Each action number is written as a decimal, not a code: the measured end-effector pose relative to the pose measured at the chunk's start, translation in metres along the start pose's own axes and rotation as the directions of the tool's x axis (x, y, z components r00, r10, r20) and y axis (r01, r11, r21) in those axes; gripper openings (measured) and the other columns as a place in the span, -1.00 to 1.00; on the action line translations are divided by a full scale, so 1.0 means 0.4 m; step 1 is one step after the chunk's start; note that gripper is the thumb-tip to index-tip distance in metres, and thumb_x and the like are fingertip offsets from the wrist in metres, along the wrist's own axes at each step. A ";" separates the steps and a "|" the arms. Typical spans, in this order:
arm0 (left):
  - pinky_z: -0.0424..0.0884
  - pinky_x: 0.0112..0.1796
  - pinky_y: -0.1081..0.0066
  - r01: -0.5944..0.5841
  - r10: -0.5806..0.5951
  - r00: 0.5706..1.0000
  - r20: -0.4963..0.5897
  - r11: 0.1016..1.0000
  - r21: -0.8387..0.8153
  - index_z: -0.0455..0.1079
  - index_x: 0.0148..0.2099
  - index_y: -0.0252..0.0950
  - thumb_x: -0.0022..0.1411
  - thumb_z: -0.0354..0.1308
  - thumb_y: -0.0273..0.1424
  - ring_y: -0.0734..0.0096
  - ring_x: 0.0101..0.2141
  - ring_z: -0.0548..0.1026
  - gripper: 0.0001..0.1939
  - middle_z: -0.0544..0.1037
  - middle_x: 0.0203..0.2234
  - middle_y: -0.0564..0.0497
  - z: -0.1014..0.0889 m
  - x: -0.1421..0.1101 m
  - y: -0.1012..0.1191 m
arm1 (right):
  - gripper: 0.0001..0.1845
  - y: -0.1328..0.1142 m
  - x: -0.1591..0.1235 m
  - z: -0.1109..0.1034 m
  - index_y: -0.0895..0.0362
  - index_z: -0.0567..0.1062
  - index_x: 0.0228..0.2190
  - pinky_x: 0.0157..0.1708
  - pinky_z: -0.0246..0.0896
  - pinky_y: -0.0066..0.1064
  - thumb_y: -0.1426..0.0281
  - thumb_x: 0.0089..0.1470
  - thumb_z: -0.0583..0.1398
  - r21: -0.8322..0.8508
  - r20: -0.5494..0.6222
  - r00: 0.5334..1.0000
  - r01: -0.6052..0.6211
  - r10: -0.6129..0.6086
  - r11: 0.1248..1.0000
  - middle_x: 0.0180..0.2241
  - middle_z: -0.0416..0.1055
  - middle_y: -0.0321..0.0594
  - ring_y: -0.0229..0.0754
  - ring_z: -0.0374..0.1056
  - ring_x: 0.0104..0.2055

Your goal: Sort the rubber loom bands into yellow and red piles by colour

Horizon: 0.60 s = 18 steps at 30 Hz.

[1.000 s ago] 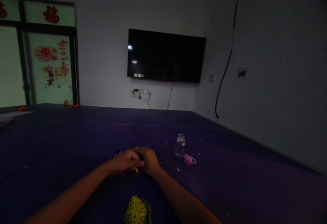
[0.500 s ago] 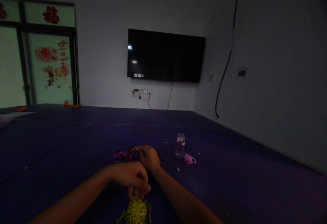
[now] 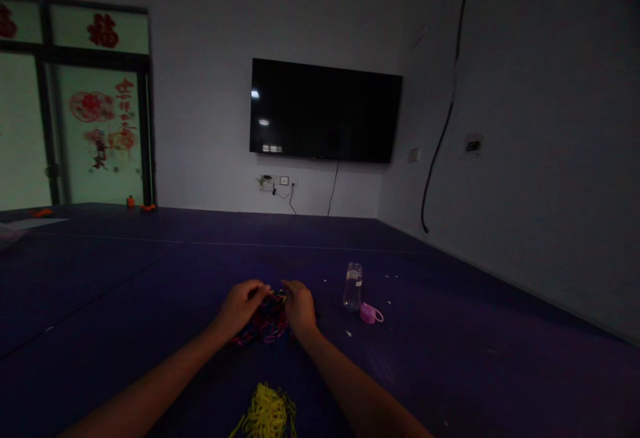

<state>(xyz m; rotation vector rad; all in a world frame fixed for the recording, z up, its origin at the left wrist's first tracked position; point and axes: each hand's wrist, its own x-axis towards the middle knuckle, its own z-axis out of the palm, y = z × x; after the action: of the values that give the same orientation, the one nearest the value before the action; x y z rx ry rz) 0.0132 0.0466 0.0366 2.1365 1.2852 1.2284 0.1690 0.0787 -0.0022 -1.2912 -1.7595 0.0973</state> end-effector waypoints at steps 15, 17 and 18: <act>0.29 0.00 0.14 -0.344 0.325 0.938 0.119 0.834 0.432 0.44 -0.04 -0.24 0.26 -0.10 -0.49 0.18 -0.02 0.37 -0.66 0.54 -0.11 -0.03 0.000 -0.002 -0.150 | -0.61 0.001 -0.010 -0.013 0.06 0.61 -0.38 -0.10 0.17 -0.37 0.61 -0.07 0.05 -0.288 0.113 0.985 -0.094 0.131 0.953 -0.31 0.54 -0.13 -0.08 0.39 -0.13; 0.28 0.02 0.13 -0.338 0.299 0.941 0.158 0.837 0.431 0.43 -0.01 -0.22 0.26 -0.10 -0.49 0.19 0.02 0.35 -0.65 0.52 -0.07 -0.01 0.004 0.000 -0.162 | -0.62 -0.002 -0.010 -0.013 0.06 0.61 -0.38 -0.11 0.16 -0.37 0.60 -0.05 0.04 -0.314 0.134 0.982 -0.086 0.134 0.946 -0.32 0.54 -0.12 -0.08 0.39 -0.13; 0.27 0.03 0.13 -0.334 0.281 0.942 0.185 0.841 0.425 0.42 0.00 -0.21 0.26 -0.10 -0.48 0.19 0.04 0.34 -0.64 0.51 -0.06 0.00 0.005 0.001 -0.166 | -0.62 -0.002 -0.010 -0.012 0.07 0.61 -0.37 -0.11 0.16 -0.37 0.60 -0.05 0.04 -0.323 0.146 0.980 -0.081 0.135 0.943 -0.32 0.54 -0.12 -0.09 0.39 -0.13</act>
<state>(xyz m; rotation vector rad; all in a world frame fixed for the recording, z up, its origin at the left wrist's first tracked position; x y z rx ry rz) -0.0202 0.0820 -0.0085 2.7976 1.3098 0.9589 0.1718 0.0732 -0.0017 -1.6529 -1.8996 -0.0166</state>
